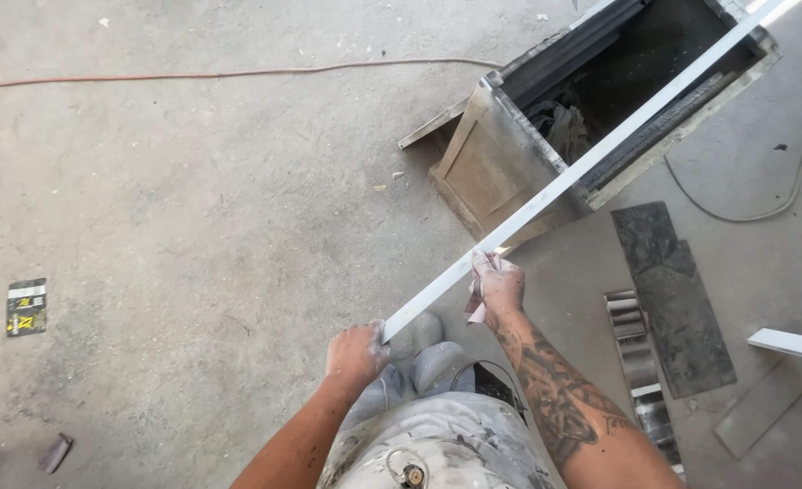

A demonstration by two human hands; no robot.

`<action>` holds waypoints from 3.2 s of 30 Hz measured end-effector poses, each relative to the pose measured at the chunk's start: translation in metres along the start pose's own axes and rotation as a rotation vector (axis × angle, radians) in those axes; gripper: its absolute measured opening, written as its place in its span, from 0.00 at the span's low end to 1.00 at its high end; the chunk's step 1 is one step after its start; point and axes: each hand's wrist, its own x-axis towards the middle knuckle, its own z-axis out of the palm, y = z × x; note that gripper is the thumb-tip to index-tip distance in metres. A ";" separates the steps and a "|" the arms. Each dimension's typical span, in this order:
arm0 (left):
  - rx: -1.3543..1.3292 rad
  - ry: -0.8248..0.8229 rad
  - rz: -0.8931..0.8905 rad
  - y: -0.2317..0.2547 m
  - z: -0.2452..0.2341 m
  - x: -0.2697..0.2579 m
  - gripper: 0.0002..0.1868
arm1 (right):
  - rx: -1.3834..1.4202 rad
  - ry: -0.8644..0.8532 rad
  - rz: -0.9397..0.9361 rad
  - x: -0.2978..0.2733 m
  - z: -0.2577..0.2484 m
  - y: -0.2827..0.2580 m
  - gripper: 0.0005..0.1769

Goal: Manual sanding of the edges and surfaces of white boards and trim pieces using sandpaper to achieve a smooth finish.

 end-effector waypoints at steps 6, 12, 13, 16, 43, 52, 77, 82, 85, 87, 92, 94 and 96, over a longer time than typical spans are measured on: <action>-0.108 0.058 -0.146 -0.057 0.042 -0.022 0.09 | 0.084 -0.152 -0.053 -0.044 -0.016 -0.045 0.14; -0.246 0.268 -0.075 -0.052 0.048 -0.021 0.14 | -0.328 -0.270 -0.044 -0.113 0.013 -0.001 0.15; -0.227 0.288 -0.057 -0.055 0.051 -0.017 0.13 | -0.318 -0.353 -0.102 -0.150 0.024 0.002 0.19; -0.227 0.285 -0.080 -0.054 0.055 -0.019 0.11 | -0.408 -0.496 -0.126 -0.192 0.041 0.024 0.22; -0.286 0.264 0.013 -0.049 0.048 -0.014 0.10 | -0.316 -0.466 0.095 -0.157 0.042 0.036 0.23; -0.305 0.293 0.010 -0.042 0.052 -0.021 0.09 | -0.268 -0.263 0.043 -0.188 0.019 -0.016 0.14; -0.287 0.311 -0.014 -0.038 0.057 -0.028 0.10 | 0.100 -0.242 0.128 -0.137 -0.012 -0.021 0.10; -0.252 0.323 -0.011 -0.037 0.058 -0.026 0.09 | -0.009 -0.355 0.106 -0.163 0.004 0.012 0.11; -0.247 0.352 0.002 -0.038 0.059 -0.025 0.09 | -0.050 -0.358 0.071 -0.156 -0.001 -0.001 0.12; -0.269 0.357 0.002 -0.039 0.062 -0.024 0.09 | -0.045 -0.284 0.016 -0.152 -0.003 -0.010 0.13; -0.258 0.371 0.037 -0.040 0.064 -0.026 0.08 | -0.232 -0.410 0.036 -0.166 0.003 -0.008 0.11; -0.264 0.368 0.029 -0.041 0.066 -0.022 0.08 | -0.126 -0.315 0.002 -0.141 0.003 -0.002 0.11; -0.268 0.363 0.022 -0.042 0.065 -0.022 0.08 | -0.019 -0.219 -0.030 -0.139 0.005 0.002 0.12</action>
